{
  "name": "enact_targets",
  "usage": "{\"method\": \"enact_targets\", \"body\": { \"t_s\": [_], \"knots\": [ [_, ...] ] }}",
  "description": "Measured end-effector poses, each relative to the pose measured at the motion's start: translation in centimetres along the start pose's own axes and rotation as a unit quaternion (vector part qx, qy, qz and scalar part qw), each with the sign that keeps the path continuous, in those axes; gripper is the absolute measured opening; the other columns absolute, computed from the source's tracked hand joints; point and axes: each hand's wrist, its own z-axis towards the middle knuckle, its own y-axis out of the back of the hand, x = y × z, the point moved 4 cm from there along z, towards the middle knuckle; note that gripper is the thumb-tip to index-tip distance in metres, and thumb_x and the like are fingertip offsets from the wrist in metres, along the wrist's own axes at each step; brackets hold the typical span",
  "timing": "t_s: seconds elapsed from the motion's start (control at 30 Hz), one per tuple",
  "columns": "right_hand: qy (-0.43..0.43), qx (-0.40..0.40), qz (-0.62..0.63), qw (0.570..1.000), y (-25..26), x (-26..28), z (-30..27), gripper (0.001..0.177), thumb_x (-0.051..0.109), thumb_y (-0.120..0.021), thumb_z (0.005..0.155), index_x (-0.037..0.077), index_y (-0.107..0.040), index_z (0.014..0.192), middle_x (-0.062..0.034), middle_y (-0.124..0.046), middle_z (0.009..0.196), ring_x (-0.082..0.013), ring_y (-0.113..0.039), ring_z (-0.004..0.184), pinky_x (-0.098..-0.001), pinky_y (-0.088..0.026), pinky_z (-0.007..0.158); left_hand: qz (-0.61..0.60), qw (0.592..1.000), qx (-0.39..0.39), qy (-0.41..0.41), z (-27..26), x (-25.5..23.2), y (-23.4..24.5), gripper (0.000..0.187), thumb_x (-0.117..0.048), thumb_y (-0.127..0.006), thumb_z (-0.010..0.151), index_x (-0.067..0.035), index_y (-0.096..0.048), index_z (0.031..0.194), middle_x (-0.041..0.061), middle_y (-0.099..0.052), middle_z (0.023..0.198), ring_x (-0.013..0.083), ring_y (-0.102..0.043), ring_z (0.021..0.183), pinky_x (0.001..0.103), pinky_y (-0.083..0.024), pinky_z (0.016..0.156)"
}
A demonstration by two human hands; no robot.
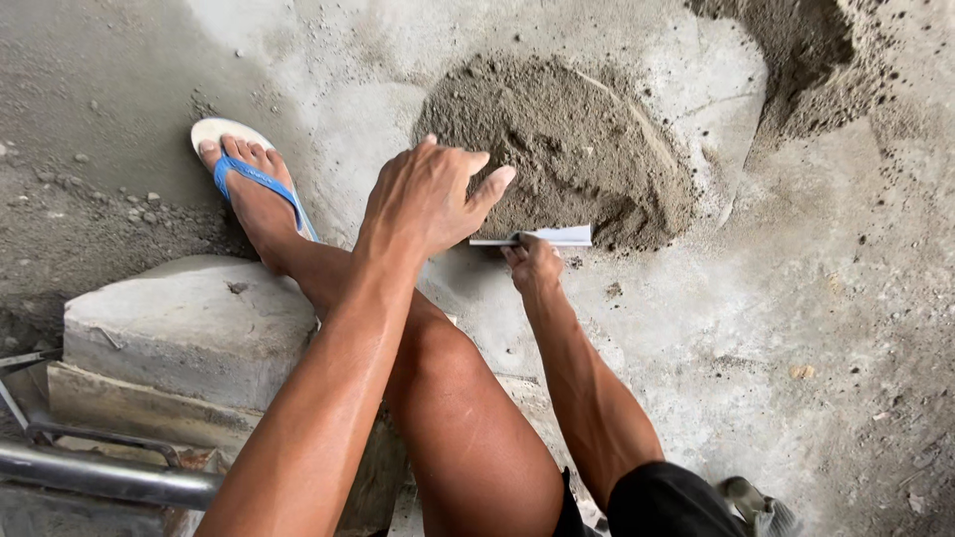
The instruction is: The person fills a metal mold with concrete using a trowel, levels the surface, and compacts it with a wooden block. They then flip the mold to release the formed brick and place it onto a stack of similar bricks.
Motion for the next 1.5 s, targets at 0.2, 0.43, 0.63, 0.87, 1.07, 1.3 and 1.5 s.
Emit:
{"method": "enact_targets", "body": {
  "t_s": [0.2, 0.43, 0.63, 0.87, 1.07, 1.3, 1.5],
  "knots": [
    [0.032, 0.033, 0.004, 0.999, 3.3, 1.8, -2.3, 0.036, -0.008, -0.070, 0.073, 0.005, -0.047, 0.097, -0.0124, -0.064, 0.085, -0.0301, -0.069, 0.070, -0.0511, -0.058, 0.069, -0.002, 0.999, 0.016, 0.041, -2.9, 0.0, 2.9, 0.054, -0.046, -0.038, 0.095, -0.001, -0.060, 0.116, 0.021, -0.064, 0.104, 0.0329, -0.062, 0.099, 0.049, -0.035, 0.101],
    [0.187, 0.126, -0.082, 0.971, -2.1, 11.4, -17.8, 0.033, -0.008, -0.068, 0.072, 0.005, -0.045, 0.091, -0.0094, -0.056, 0.076, -0.0288, -0.067, 0.066, -0.0521, -0.059, 0.063, -0.028, 0.990, -0.139, 0.009, -9.0, 2.0, 5.5, 0.051, -0.041, -0.037, 0.095, -0.006, -0.050, 0.130, 0.018, -0.058, 0.119, 0.0359, -0.060, 0.101, 0.051, -0.048, 0.083],
    [0.279, 0.237, -0.188, 0.912, -9.0, 13.3, -28.1, 0.031, -0.002, -0.071, 0.072, 0.009, -0.043, 0.081, -0.0059, -0.053, 0.066, -0.0214, -0.063, 0.056, -0.0432, -0.061, 0.056, -0.052, 0.943, -0.323, 0.066, -21.4, 4.5, 10.5, 0.043, -0.031, -0.046, 0.095, -0.002, -0.054, 0.125, 0.022, -0.058, 0.117, 0.0370, -0.056, 0.107, 0.048, -0.046, 0.088],
    [0.247, 0.457, -0.282, 0.807, -8.5, -0.7, -42.3, 0.017, -0.002, -0.066, 0.083, 0.009, -0.053, 0.084, -0.0060, -0.059, 0.073, -0.0222, -0.070, 0.061, -0.0374, -0.066, 0.057, 0.022, 0.779, -0.579, 0.238, -46.0, 13.4, 6.4, 0.038, -0.027, -0.046, 0.098, -0.005, -0.052, 0.129, 0.018, -0.055, 0.124, 0.0359, -0.050, 0.118, 0.050, -0.035, 0.100],
    [0.158, 0.517, -0.366, 0.758, -0.4, -18.7, -40.7, 0.022, 0.011, -0.062, 0.088, 0.014, -0.058, 0.109, -0.0062, -0.065, 0.087, -0.0177, -0.069, 0.067, -0.0377, -0.063, 0.073, 0.014, 0.685, -0.641, 0.346, -58.2, 13.3, -1.5, 0.041, -0.021, -0.039, 0.100, 0.002, -0.045, 0.132, 0.024, -0.048, 0.131, 0.0431, -0.042, 0.122, 0.059, -0.028, 0.101],
    [0.084, 0.453, -0.424, 0.779, 6.8, -25.1, -47.1, 0.018, 0.007, -0.068, 0.082, 0.007, -0.056, 0.094, -0.0123, -0.063, 0.085, -0.0275, -0.067, 0.072, -0.0422, -0.060, 0.072, -0.028, 0.696, -0.626, 0.351, -56.5, 14.4, -5.7, 0.045, -0.026, -0.028, 0.103, -0.003, -0.029, 0.142, 0.016, -0.028, 0.147, 0.0317, -0.025, 0.136, 0.048, -0.016, 0.113],
    [0.332, 0.494, -0.449, 0.667, -2.5, -20.9, -50.0, 0.024, 0.008, -0.072, 0.079, 0.004, -0.057, 0.099, -0.0083, -0.048, 0.074, -0.0287, -0.067, 0.062, -0.0513, -0.061, 0.062, -0.017, 0.694, -0.619, 0.366, -57.0, 14.9, -5.8, 0.047, -0.027, -0.030, 0.101, -0.002, -0.032, 0.141, 0.018, -0.031, 0.145, 0.0323, -0.030, 0.135, 0.046, -0.019, 0.113]
  ]
}}
